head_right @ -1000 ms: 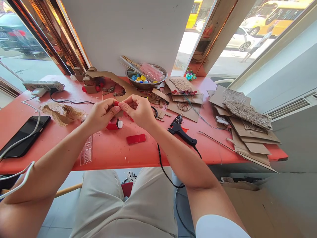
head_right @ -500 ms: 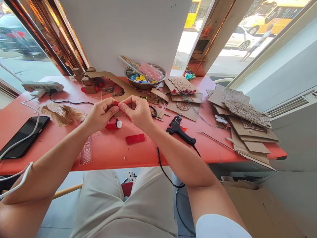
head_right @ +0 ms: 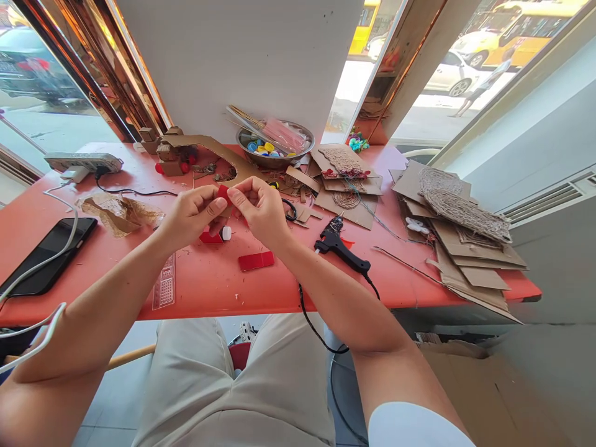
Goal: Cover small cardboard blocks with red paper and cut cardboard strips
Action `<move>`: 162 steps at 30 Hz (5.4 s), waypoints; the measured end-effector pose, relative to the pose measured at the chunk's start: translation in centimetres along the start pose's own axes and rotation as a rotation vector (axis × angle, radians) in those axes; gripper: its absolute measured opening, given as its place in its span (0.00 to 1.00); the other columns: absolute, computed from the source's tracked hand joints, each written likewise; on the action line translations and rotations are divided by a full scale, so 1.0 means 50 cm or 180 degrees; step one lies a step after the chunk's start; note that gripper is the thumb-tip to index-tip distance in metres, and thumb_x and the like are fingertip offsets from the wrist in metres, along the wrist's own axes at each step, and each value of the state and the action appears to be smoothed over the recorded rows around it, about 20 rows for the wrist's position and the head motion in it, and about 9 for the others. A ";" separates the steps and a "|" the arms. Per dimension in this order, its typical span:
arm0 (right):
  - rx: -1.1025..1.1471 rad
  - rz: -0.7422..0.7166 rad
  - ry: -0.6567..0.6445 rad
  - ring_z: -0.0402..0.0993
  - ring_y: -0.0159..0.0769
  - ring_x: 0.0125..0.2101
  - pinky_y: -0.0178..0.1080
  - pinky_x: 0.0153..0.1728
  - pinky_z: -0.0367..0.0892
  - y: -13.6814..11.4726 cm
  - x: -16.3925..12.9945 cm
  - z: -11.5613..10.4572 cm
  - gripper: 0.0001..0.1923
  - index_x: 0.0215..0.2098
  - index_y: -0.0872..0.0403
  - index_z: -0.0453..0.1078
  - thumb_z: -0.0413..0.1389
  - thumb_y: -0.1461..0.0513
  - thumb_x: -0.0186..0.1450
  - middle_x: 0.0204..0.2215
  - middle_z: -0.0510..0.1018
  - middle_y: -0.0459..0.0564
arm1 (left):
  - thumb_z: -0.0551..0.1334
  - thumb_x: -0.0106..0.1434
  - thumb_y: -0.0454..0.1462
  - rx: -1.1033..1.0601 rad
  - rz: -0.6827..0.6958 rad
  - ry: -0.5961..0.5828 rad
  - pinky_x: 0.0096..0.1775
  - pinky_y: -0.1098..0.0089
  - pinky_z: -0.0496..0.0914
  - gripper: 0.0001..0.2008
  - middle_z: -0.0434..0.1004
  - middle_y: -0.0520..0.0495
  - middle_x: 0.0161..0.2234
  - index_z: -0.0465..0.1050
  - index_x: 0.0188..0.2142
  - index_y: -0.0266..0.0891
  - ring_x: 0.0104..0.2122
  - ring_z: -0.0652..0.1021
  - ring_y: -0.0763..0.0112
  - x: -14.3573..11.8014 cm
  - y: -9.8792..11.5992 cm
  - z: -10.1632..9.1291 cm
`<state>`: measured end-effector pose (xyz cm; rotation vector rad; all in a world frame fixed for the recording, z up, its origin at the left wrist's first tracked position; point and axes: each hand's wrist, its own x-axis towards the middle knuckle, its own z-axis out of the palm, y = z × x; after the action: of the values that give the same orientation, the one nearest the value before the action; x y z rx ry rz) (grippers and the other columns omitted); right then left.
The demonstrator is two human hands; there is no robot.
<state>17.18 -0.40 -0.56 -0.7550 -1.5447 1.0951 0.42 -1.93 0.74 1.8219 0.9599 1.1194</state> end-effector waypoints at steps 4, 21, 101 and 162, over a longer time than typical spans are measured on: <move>-0.0280 -0.0095 -0.0485 0.62 0.27 0.20 0.33 0.21 0.58 -0.006 0.006 -0.015 0.32 0.29 0.50 0.64 0.63 0.32 0.62 0.20 0.68 0.39 | 0.63 0.67 0.55 0.0259 0.0026 -0.0102 0.21 0.71 0.58 0.25 0.64 0.55 0.16 0.59 0.23 0.45 0.16 0.64 0.76 0.001 0.004 -0.008; -0.0091 -0.0138 -0.0774 0.51 0.25 0.18 0.34 0.20 0.53 -0.006 -0.002 0.011 0.39 0.18 0.48 0.53 0.48 0.28 0.67 0.14 0.56 0.40 | 0.69 0.57 0.67 -0.0469 -0.0136 -0.0622 0.19 0.73 0.66 0.33 0.70 0.53 0.19 0.66 0.25 0.42 0.15 0.71 0.76 0.005 0.011 -0.008; -0.0541 -0.0581 0.0322 0.76 0.33 0.35 0.38 0.37 0.75 0.017 -0.006 0.006 0.17 0.39 0.46 0.62 0.66 0.51 0.67 0.31 0.74 0.41 | 0.75 0.56 0.49 -0.0056 -0.0021 0.1116 0.30 0.69 0.79 0.16 0.80 0.51 0.26 0.77 0.31 0.41 0.28 0.82 0.67 0.007 -0.020 -0.006; -0.0625 -0.0600 -0.0366 0.73 0.32 0.32 0.38 0.36 0.71 0.026 0.022 -0.034 0.10 0.36 0.50 0.67 0.63 0.55 0.64 0.31 0.76 0.43 | 0.71 0.53 0.43 -0.0034 0.0221 0.0706 0.31 0.68 0.75 0.10 0.80 0.51 0.26 0.79 0.30 0.40 0.27 0.79 0.69 0.018 -0.038 -0.008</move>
<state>18.45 1.50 -1.30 -0.6705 -1.8016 0.8688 -0.03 -0.27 -0.52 1.7600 1.0205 1.3895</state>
